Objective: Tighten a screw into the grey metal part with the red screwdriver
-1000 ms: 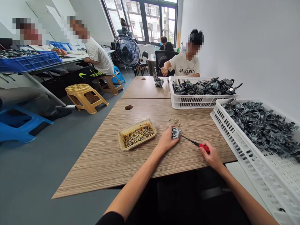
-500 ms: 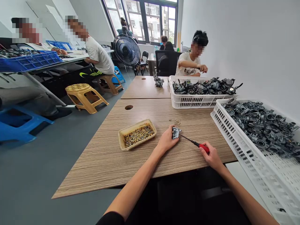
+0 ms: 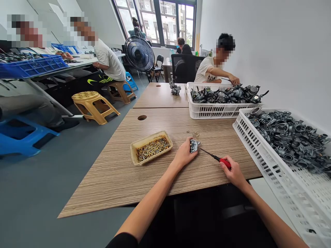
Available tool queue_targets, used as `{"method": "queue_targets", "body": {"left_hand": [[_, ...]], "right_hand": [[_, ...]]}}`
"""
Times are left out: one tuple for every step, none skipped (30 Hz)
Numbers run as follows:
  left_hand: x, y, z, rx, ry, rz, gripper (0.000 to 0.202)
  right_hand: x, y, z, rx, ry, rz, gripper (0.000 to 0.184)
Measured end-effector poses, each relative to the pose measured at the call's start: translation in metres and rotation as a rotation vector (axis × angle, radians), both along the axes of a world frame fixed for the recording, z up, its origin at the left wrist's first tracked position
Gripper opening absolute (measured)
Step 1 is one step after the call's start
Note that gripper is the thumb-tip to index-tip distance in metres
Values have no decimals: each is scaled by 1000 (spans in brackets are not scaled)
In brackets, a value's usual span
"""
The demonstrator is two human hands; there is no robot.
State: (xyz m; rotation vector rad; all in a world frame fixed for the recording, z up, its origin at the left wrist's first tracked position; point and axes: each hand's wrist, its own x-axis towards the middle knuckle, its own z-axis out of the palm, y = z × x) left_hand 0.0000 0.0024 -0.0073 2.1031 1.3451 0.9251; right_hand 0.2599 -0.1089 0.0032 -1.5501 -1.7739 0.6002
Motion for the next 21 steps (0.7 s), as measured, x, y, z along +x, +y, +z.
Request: {"method": "queue_targets", "body": {"left_hand": [[0, 0, 0, -2, 0, -2, 55], [0, 0, 1, -6, 1, -4, 55], [0, 0, 1, -10, 3, -5, 55], [0, -1, 1, -14, 5, -5, 55], [0, -1, 2, -16, 6, -7, 55], [0, -1, 2, -16, 6, -7, 55], [0, -1, 2, -14, 4, -7, 55], [0, -1, 2, -12, 2, -6, 55], [0, -1, 2, -11, 2, -4, 55], [0, -1, 2, -11, 3, -2, 56], [0, -1, 2, -12, 6, 1, 56], [0, -1, 2, -13, 9, 4, 56], [0, -1, 2, -15, 13, 4, 56], [0, -1, 2, -17, 16, 4, 57], [0, -1, 1, -18, 18, 4, 57], [0, -1, 1, -19, 19, 4, 57], [0, -1, 1, -18, 19, 3, 57], [0, -1, 1, -16, 17, 3, 57], [0, -1, 0, -14, 16, 3, 57], [0, 0, 0, -12, 14, 3, 56], [0, 0, 0, -11, 13, 2, 56]], "right_hand": [[0, 0, 0, 0, -3, 1, 29], [0, -1, 0, 2, -6, 3, 29], [0, -1, 0, 8, -9, 5, 28], [0, -1, 1, 16, -11, 6, 28], [0, -1, 1, 23, -12, 8, 27], [-1, -1, 1, 29, -11, 10, 27], [-1, -1, 1, 32, -11, 11, 27], [-1, -1, 1, 32, -10, 13, 27], [-1, 0, 1, 30, -11, 14, 27], [-1, 0, 1, 29, -11, 15, 27], [-1, 0, 1, 28, -13, 16, 27], [-1, 0, 1, 26, -14, 16, 27], [-1, -1, 1, 24, -15, 16, 27], [-1, -1, 1, 23, -16, 14, 26], [-1, -1, 1, 21, -16, 12, 26], [-2, -1, 1, 20, -17, 9, 26], [-2, -1, 1, 19, -19, 6, 27], [-2, -1, 1, 18, -21, 4, 27], [-2, -1, 2, 18, -22, 3, 27], [-2, -1, 2, 16, -23, 2, 27], [-2, -1, 2, 15, -23, 2, 27]]}}
